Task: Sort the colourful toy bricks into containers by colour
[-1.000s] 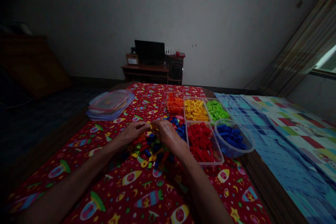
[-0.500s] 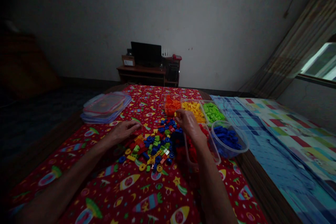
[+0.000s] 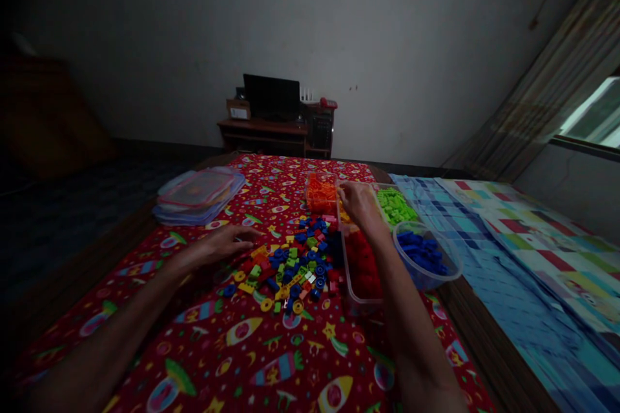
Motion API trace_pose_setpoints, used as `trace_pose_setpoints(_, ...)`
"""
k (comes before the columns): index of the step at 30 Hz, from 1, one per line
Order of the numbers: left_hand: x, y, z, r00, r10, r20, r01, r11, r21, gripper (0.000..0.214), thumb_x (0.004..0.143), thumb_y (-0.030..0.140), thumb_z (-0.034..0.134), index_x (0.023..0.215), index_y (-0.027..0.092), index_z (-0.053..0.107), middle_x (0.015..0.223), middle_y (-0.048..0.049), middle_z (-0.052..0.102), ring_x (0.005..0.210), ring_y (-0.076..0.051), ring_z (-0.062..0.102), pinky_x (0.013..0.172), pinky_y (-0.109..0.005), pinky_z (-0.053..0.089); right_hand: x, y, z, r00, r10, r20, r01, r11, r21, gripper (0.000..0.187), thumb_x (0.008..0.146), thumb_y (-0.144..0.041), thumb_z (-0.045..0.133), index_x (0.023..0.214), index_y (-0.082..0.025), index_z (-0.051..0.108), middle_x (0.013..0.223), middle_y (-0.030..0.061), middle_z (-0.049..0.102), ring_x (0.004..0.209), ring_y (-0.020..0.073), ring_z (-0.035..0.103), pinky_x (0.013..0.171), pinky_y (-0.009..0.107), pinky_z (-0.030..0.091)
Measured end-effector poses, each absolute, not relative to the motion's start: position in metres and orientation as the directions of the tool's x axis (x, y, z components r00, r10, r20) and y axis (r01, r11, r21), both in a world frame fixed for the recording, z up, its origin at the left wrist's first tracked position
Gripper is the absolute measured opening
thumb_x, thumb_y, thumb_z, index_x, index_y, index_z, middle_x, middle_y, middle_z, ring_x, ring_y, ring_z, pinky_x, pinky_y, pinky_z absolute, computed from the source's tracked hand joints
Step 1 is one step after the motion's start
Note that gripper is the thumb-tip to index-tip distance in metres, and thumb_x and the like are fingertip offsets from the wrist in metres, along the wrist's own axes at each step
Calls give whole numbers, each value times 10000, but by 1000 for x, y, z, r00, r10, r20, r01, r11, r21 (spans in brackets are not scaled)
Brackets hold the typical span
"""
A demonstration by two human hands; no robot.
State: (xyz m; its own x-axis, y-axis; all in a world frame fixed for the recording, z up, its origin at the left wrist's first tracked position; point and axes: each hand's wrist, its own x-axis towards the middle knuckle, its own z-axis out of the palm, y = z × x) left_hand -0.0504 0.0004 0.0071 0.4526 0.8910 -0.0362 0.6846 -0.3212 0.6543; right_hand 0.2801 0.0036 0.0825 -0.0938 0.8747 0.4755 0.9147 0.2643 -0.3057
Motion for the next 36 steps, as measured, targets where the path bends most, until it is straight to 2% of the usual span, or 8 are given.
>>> trace_pose_setpoints(5, -48, -1, -6, 532, 845, -51, 603, -335, 724, 355, 656, 375, 590, 933, 200, 727, 913, -51, 746, 805, -223, 669, 696, -265, 511, 219, -34, 53, -362, 875, 323, 815, 465, -347, 185, 826, -110, 513, 885, -147, 684, 757, 68, 670, 659, 149, 583, 613, 237, 387)
trace_pose_setpoints(8, -41, -2, -12, 526, 849, -46, 644, -362, 674, 342, 655, 335, 567, 925, 194, 724, 877, -55, 739, 768, -219, 657, 666, -264, 498, 188, -42, 28, -403, 870, 285, 827, 479, -294, 230, 787, -31, 497, 908, -146, 656, 774, 77, 645, 722, 176, 568, 652, 261, 396)
trace_pose_setpoints(14, -33, -5, -11, 503, 864, 16, 703, -420, 574, 259, 640, 292, 537, 819, 205, 703, 744, -18, 692, 677, -181, 603, 610, -237, 446, 161, -40, -25, -490, 815, 308, 798, 562, -217, 267, 824, -13, 462, 1000, -137, 621, 966, 119, 620, 936, 207, 548, 833, 314, 429)
trace_pose_setpoints(21, -32, -5, -7, 418, 904, 88, 705, -384, 596, 245, 642, 333, 568, 797, 201, 704, 733, -23, 700, 651, -182, 608, 599, -248, 437, 174, -36, -28, -482, 764, 429, 732, 620, -282, 296, 791, -19, 475, 1037, -116, 607, 964, 125, 619, 935, 220, 545, 844, 347, 445)
trace_pose_setpoints(25, -29, -3, -12, 317, 944, 94, 600, -276, 751, 413, 683, 416, 572, 1001, 175, 678, 698, -26, 699, 659, -202, 649, 592, -270, 480, 180, -45, -6, -476, 757, 447, 681, 639, -358, 302, 789, -46, 505, 1069, -101, 604, 1020, 154, 607, 1016, 240, 540, 864, 340, 440)
trace_pose_setpoints(28, -27, -5, -12, 297, 951, 87, 465, -223, 857, 549, 694, 477, 590, 1130, 146, 625, 797, -62, 724, 719, -228, 683, 618, -306, 515, 179, -51, 5, -445, 783, 435, 690, 609, -391, 275, 823, -72, 504, 1074, -98, 611, 1012, 159, 620, 1027, 244, 553, 863, 336, 443)
trace_pose_setpoints(32, -24, -7, -9, 324, 943, 81, 451, -229, 863, 548, 682, 457, 621, 1139, 155, 628, 879, -89, 738, 786, -245, 691, 665, -327, 524, 179, -48, 3, -379, 812, 443, 716, 561, -416, 286, 840, -110, 550, 1120, -124, 609, 1048, 149, 644, 1014, 237, 583, 867, 346, 457)
trace_pose_setpoints(36, -20, -9, -4, 319, 946, 58, 423, -197, 885, 582, 667, 459, 627, 1155, 142, 611, 818, -70, 730, 714, -222, 676, 600, -297, 503, 179, -41, 2, -316, 824, 470, 724, 530, -442, 285, 815, -84, 568, 1091, -109, 636, 988, 139, 676, 968, 221, 612, 855, 332, 461)
